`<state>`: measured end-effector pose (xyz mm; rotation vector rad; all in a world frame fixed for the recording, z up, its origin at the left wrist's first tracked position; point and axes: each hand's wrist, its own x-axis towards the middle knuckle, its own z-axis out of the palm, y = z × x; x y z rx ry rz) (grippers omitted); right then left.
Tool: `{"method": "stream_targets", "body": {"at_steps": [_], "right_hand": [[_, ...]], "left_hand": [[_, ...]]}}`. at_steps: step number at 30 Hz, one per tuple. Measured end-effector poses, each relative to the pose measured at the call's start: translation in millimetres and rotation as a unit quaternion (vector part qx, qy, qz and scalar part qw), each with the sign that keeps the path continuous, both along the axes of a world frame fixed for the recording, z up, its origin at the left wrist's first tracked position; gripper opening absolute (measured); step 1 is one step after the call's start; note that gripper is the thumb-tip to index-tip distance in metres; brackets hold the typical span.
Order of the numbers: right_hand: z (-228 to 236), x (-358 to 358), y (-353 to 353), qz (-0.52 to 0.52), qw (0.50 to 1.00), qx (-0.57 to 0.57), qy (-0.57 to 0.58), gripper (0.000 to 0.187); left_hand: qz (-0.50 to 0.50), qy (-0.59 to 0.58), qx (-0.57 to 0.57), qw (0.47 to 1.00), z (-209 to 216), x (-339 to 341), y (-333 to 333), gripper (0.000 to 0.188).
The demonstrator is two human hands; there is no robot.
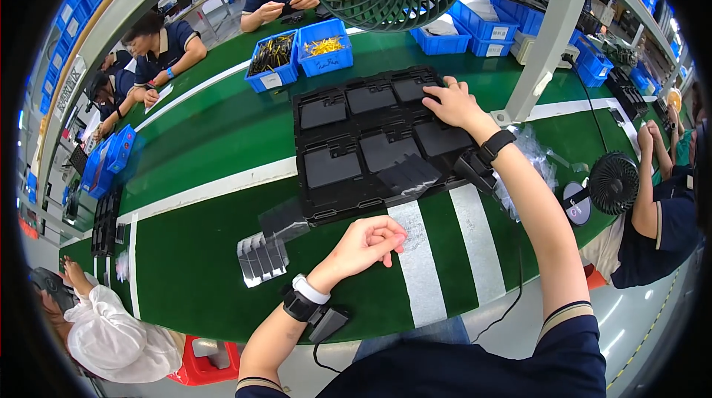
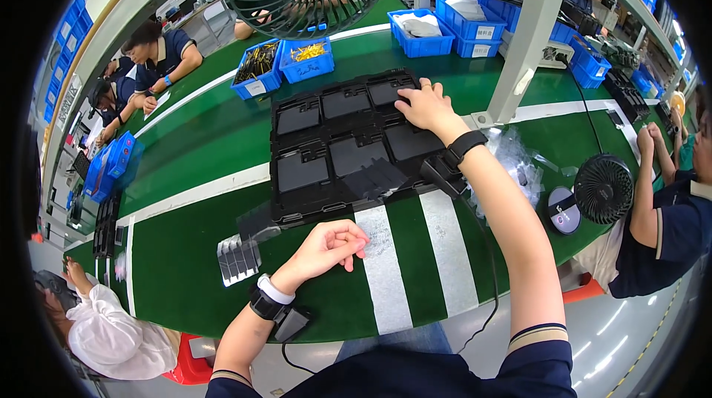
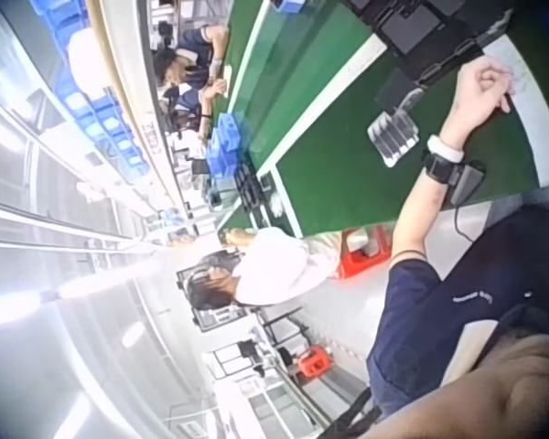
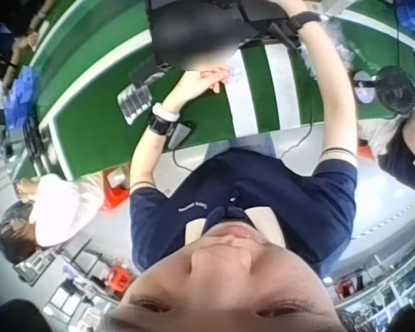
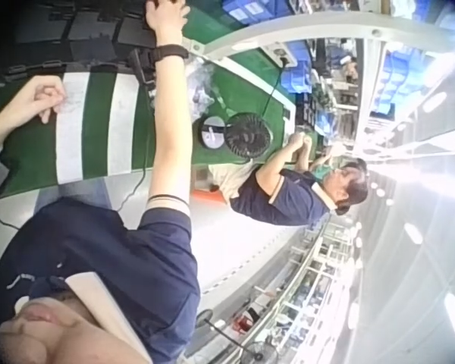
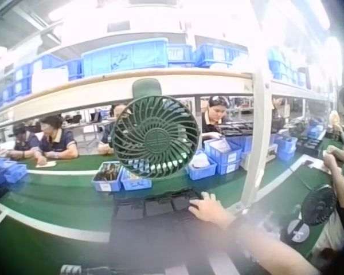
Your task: The recorder is seen assembling small electronic components on a factory production line.
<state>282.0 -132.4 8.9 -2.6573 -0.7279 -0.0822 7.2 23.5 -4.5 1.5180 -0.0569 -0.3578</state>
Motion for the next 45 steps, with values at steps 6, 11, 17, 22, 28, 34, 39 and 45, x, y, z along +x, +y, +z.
{"method": "stream_targets", "body": {"at_steps": [6, 11, 17, 22, 28, 34, 39, 45], "right_hand": [[8, -45, -7, 0.038, 0.988, 0.067, -0.131, 0.039], [23, -145, -1, 0.196, 0.965, 0.09, -0.149, 0.031], [22, -166, -23, 0.265, 0.936, 0.209, -0.101, 0.022], [42, -183, -38, 0.411, 0.856, 0.305, 0.076, 0.025], [31, -186, -50, 0.326, 0.892, 0.311, 0.015, 0.018], [43, -137, -94, 0.023, 0.931, 0.33, -0.157, 0.018], [10, -102, -130, -0.053, 0.988, -0.021, -0.143, 0.019], [40, -91, -87, 0.075, 0.977, 0.119, -0.163, 0.024]], "left_hand": [[-0.005, 0.0, -0.014, 1.0, 1, 3, -4, 0.014], [0.017, 0.025, -0.018, 0.999, -2, -3, 4, 0.015], [0.008, -0.02, -0.041, 0.999, 1, -1, 3, 0.055], [0.057, -0.018, -0.125, 0.99, 8, -8, 2, 0.081], [0.068, -0.181, -0.061, 0.979, -5, -10, -3, 0.031], [0.165, -0.328, 0.149, 0.918, 7, -8, -2, 0.013], [-0.008, -0.339, 0.267, 0.902, 7, -6, -2, 0.021], [-0.028, -0.294, 0.285, 0.912, 5, -7, -4, 0.021]]}}
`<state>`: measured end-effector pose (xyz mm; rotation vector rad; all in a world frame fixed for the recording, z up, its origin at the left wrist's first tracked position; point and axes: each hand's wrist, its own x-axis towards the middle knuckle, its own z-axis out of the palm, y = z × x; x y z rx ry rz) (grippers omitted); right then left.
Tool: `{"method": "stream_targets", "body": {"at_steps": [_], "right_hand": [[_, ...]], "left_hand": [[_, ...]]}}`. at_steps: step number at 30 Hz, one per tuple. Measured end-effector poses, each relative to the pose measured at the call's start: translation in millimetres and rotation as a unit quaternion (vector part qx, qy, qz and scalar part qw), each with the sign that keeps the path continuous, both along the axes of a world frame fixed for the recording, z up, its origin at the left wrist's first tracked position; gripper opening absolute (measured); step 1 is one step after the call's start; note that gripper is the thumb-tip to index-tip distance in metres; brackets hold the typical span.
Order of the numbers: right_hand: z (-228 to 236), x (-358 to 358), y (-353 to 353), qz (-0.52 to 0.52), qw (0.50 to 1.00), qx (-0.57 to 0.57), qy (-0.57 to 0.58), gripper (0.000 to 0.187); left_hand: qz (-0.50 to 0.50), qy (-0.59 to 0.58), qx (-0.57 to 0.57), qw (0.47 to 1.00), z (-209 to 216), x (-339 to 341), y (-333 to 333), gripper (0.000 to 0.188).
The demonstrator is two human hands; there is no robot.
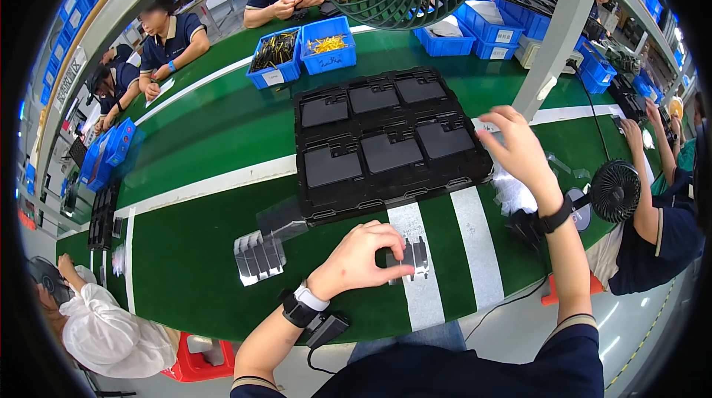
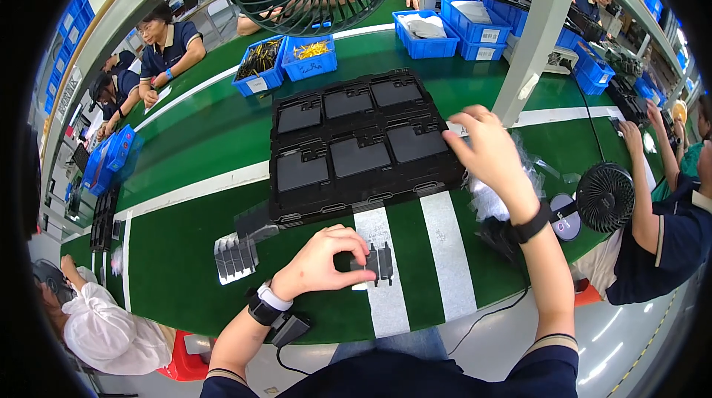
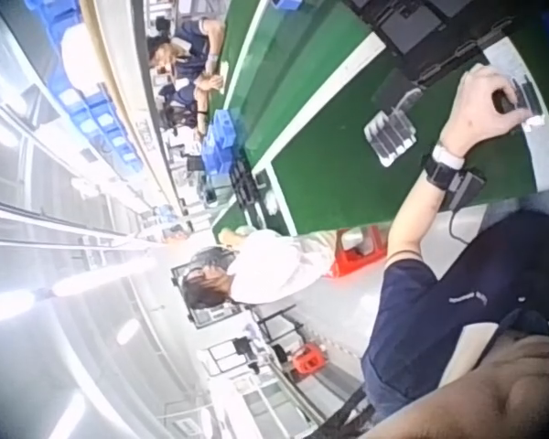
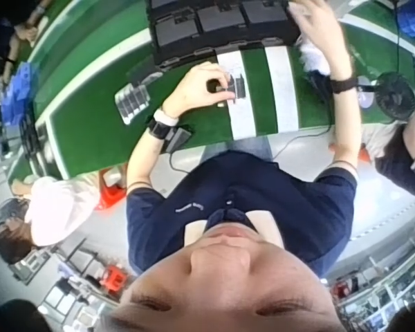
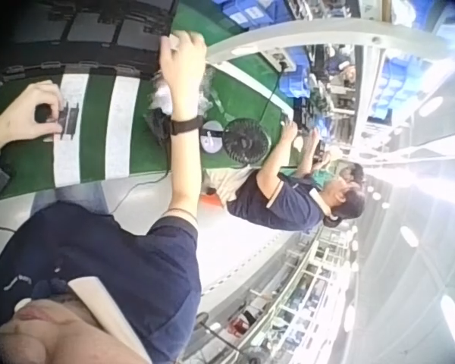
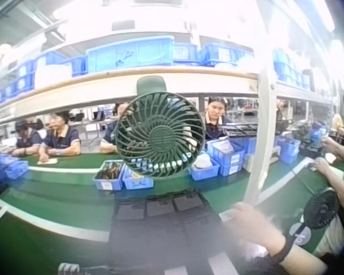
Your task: The recorder is seen assembling small electronic components on a factory production line.
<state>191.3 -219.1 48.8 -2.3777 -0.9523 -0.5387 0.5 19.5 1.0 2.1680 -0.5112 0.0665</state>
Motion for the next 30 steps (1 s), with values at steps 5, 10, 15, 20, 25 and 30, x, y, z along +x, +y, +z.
{"method": "stream_targets", "body": {"at_steps": [5, 10, 15, 20, 25, 30], "right_hand": [[8, 13, 80, 0.082, 0.992, -0.096, 0.018, 0.03], [-14, 62, 139, -0.006, 0.975, -0.183, 0.128, 0.049], [-30, 74, 173, -0.054, 0.956, -0.208, 0.199, 0.05], [-18, 66, 171, -0.027, 0.979, -0.158, 0.126, 0.039], [-5, 40, 146, 0.177, 0.979, -0.051, -0.082, 0.015], [6, -30, 112, 0.27, 0.961, 0.044, 0.029, 0.017]], "left_hand": [[0.02, 0.039, -0.022, 0.999, -4, 2, 1, 0.013], [0.021, 0.059, -0.02, 0.998, -4, 3, -3, 0.013], [0.017, 0.04, -0.019, 0.999, -6, 0, 2, 0.014], [0.054, 0.042, -0.088, 0.994, -2, 0, 0, 0.011], [0.198, -0.118, -0.137, 0.963, 6, 1, -1, 0.013], [0.337, -0.259, -0.141, 0.894, 4, -2, 9, 0.04]]}}
